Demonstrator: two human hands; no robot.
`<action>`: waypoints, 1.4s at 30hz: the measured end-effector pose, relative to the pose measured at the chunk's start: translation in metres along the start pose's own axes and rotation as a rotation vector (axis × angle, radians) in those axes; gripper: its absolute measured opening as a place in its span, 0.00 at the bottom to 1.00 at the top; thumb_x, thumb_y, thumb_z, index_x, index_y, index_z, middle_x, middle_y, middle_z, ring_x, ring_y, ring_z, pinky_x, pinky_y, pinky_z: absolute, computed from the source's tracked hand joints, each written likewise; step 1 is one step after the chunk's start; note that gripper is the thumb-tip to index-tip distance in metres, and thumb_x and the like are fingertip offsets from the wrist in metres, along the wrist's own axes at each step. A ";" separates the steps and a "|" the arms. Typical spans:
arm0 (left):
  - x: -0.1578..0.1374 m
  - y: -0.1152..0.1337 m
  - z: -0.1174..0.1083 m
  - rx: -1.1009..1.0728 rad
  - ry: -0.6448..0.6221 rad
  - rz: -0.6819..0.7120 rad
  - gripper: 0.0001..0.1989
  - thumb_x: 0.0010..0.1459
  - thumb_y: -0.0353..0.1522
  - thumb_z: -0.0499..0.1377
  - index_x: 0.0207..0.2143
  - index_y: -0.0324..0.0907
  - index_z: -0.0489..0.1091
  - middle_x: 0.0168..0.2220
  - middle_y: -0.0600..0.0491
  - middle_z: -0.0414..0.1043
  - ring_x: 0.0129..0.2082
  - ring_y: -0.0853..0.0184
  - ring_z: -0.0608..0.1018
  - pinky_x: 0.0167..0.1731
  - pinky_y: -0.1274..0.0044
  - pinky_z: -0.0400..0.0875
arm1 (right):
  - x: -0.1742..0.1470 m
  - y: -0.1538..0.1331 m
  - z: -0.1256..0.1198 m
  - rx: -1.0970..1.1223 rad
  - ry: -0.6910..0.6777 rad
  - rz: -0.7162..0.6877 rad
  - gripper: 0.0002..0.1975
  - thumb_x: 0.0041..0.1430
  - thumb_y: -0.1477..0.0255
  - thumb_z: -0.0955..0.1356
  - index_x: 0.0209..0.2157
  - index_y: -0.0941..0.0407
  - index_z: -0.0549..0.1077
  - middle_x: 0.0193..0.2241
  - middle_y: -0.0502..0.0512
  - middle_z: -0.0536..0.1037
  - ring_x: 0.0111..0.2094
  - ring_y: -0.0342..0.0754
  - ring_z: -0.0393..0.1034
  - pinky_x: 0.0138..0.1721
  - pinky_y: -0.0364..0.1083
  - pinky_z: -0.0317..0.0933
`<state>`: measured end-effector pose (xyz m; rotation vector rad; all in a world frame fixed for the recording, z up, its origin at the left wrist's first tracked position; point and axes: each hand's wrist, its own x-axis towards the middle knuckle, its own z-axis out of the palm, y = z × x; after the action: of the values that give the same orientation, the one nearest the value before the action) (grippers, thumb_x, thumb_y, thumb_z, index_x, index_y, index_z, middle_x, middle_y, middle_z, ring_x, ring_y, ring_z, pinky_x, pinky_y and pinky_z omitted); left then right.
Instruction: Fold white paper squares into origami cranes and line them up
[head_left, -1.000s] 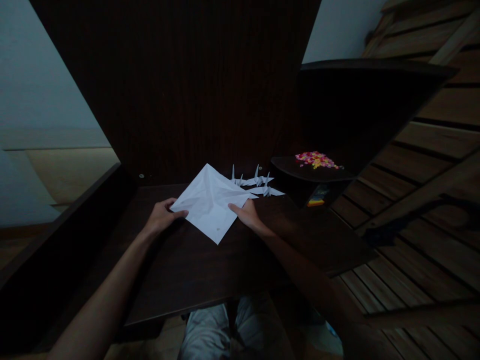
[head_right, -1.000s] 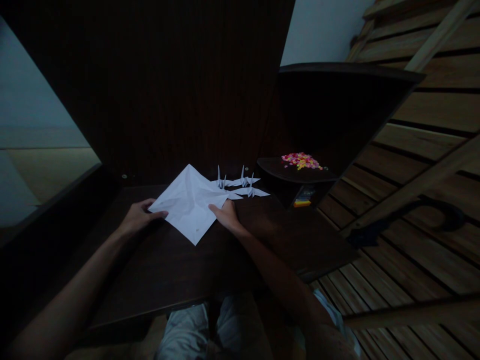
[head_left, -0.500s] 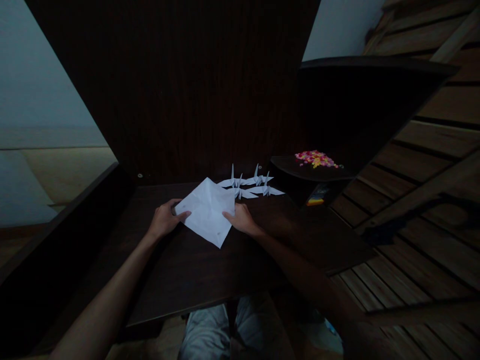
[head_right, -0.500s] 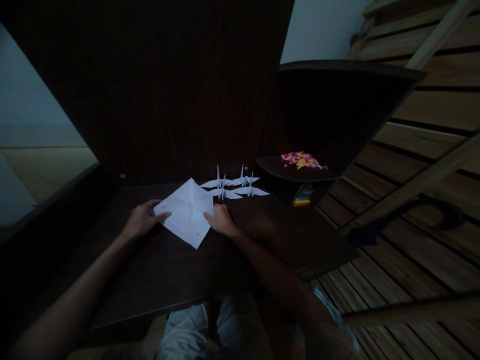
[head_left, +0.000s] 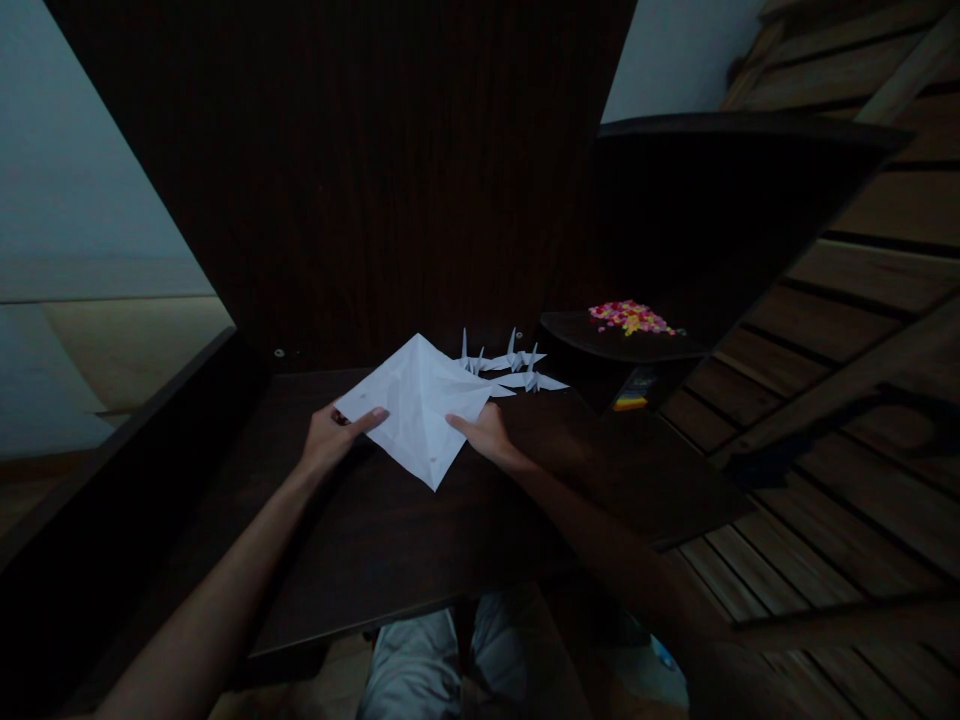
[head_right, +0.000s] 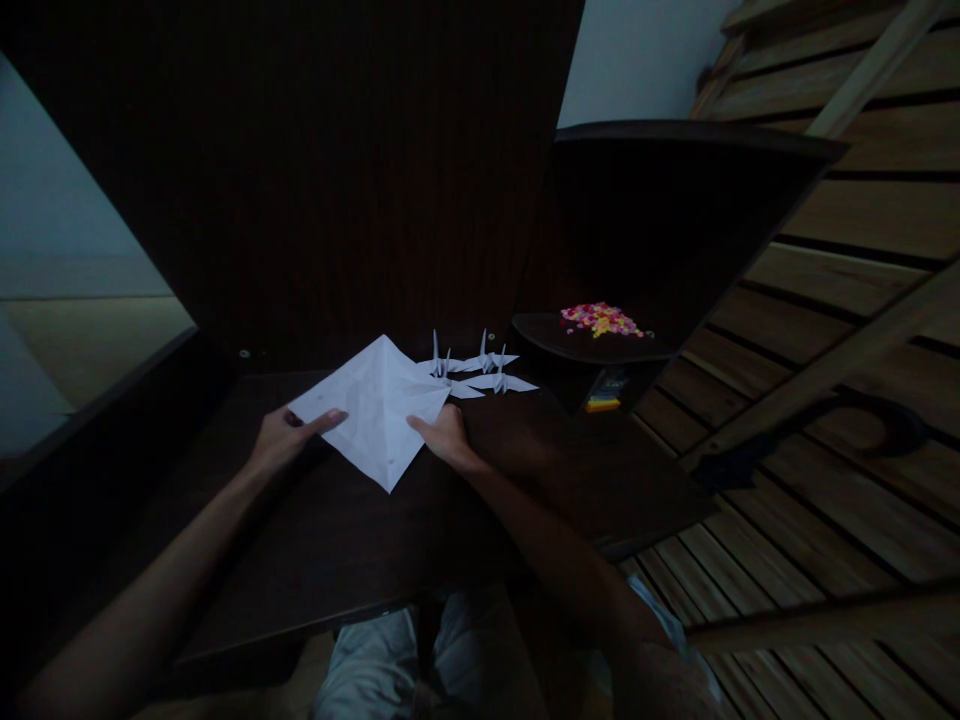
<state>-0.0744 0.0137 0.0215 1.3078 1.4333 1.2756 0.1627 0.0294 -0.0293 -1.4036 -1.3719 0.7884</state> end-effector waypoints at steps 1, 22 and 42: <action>-0.002 0.000 0.003 0.009 -0.020 -0.005 0.22 0.36 0.36 0.71 0.36 0.38 0.74 0.38 0.44 0.78 0.38 0.55 0.79 0.39 0.67 0.74 | 0.000 0.001 0.001 0.019 -0.007 0.000 0.16 0.41 0.70 0.74 0.35 0.61 0.76 0.37 0.60 0.80 0.39 0.53 0.75 0.43 0.51 0.69; 0.006 -0.041 0.015 0.391 -0.121 0.299 0.26 0.44 0.38 0.66 0.47 0.40 0.71 0.49 0.46 0.74 0.51 0.53 0.73 0.53 0.64 0.66 | -0.004 -0.009 -0.001 -0.093 -0.073 0.006 0.14 0.42 0.72 0.73 0.34 0.61 0.77 0.39 0.63 0.80 0.41 0.56 0.75 0.43 0.52 0.68; 0.006 -0.026 0.017 -0.389 -0.076 -0.045 0.30 0.37 0.30 0.70 0.46 0.37 0.70 0.48 0.43 0.73 0.49 0.52 0.74 0.53 0.61 0.66 | -0.001 -0.017 -0.002 0.688 -0.094 0.184 0.18 0.35 0.72 0.74 0.33 0.57 0.74 0.37 0.54 0.80 0.39 0.50 0.73 0.45 0.48 0.65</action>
<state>-0.0633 0.0235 -0.0063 1.0431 1.0875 1.3768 0.1589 0.0256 -0.0129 -0.9550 -0.9050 1.3098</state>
